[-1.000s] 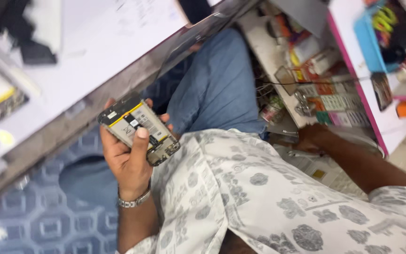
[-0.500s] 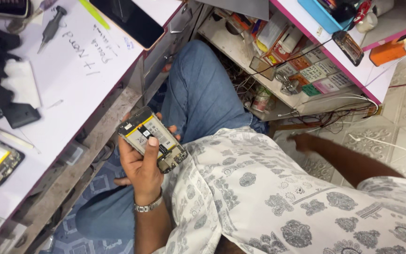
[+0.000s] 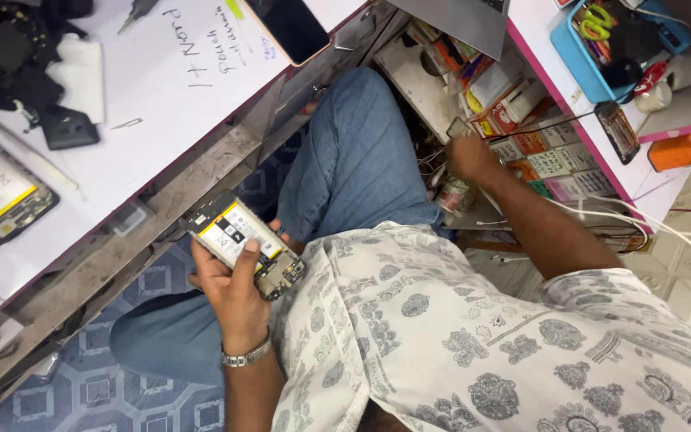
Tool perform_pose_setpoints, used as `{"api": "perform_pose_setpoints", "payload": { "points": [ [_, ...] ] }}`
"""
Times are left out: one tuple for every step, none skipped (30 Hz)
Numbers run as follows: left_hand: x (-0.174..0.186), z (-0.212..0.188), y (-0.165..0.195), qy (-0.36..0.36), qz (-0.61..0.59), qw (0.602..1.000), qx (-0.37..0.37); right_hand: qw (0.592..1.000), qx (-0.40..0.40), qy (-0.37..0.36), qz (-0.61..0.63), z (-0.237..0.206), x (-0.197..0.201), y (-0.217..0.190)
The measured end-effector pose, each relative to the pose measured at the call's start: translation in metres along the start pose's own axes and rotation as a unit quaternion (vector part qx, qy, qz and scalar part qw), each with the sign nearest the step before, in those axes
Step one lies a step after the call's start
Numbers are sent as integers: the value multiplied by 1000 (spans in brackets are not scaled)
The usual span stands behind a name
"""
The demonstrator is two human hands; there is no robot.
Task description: The person sits on the floor repairing a disassembled smartphone. They handle the phone body and battery, plug a charging cable into the board, use a screwdriver on the internal components, and press connectors into place while testing the device.
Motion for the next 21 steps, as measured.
{"api": "perform_pose_setpoints", "payload": {
  "points": [
    [3, 0, -7, 14, -7, 1000, 12, 998, 6, 54, 22, 5, 13, 9],
    [6, -1, -14, 27, -14, 999, 25, 994, 14, 105, 37, 7, 22, 19],
    [7, 0, -20, 35, -7, 999, 31, 986, 19, 157, 52, 4, 37, 27],
    [8, 0, -27, 43, -1, 998, 37, 987, 22, 151, 47, 2, 45, 34],
    [9, 0, -32, 52, 4, 998, 43, 989, 25, 143, 40, -2, 54, 38],
    [8, 1, -37, 54, 6, 998, 45, 990, 31, 134, 33, -8, 64, 42],
    [7, 3, -39, 60, 7, 997, 42, 979, 59, 173, 96, -16, 82, 42],
    [6, 4, -39, 66, 8, 997, 36, 960, 88, 211, 158, -24, 99, 42],
    [4, 5, -38, 74, 16, 997, 26, 936, 118, 247, 221, -31, 115, 42],
    [2, 5, -36, 84, 25, 996, 16, 918, 141, 243, 281, -35, 122, 42],
    [-2, 4, -35, 94, 33, 995, 5, 895, 164, 236, 340, -38, 127, 43],
    [-9, 3, -37, 84, 37, 996, 8, 870, 187, 226, 397, -41, 130, 44],
    [-15, 0, -36, 78, 39, 996, 8, 852, 243, 273, 376, -48, 137, 41],
    [-19, -4, -32, 79, 43, 996, 4, 826, 305, 313, 357, -56, 142, 35],
    [-27, -9, -30, 57, 42, 997, 16, 791, 371, 347, 340, -66, 145, 26],
    [-34, -11, -29, 42, 43, 998, 23, 808, 365, 389, 250, -69, 146, 19],
    [-39, -12, -23, 34, 86, 996, 2, 812, 360, 429, 163, -73, 148, 10],
    [-44, -13, -20, 31, 129, 991, -15, 819, 350, 423, 164, -73, 152, 4],
    [-52, -15, -15, 3, 154, 988, -31, 813, 360, 418, 188, -73, 160, -4],
    [-61, -15, -13, -33, 180, 982, -44, 805, 370, 413, 212, -75, 166, -13],
    [-67, -16, -14, -37, 179, 982, -38, 788, 427, 386, 220, -73, 178, -22]
  ]
}}
Point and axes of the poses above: each hand's wrist, its own z-axis towards the middle knuckle, its own x-axis out of the back of the hand, y = z × x, the point moved 7 cm from there along z, towards the middle knuckle, and after that the axes turned 13 degrees about -z, right-handed, at the moved point
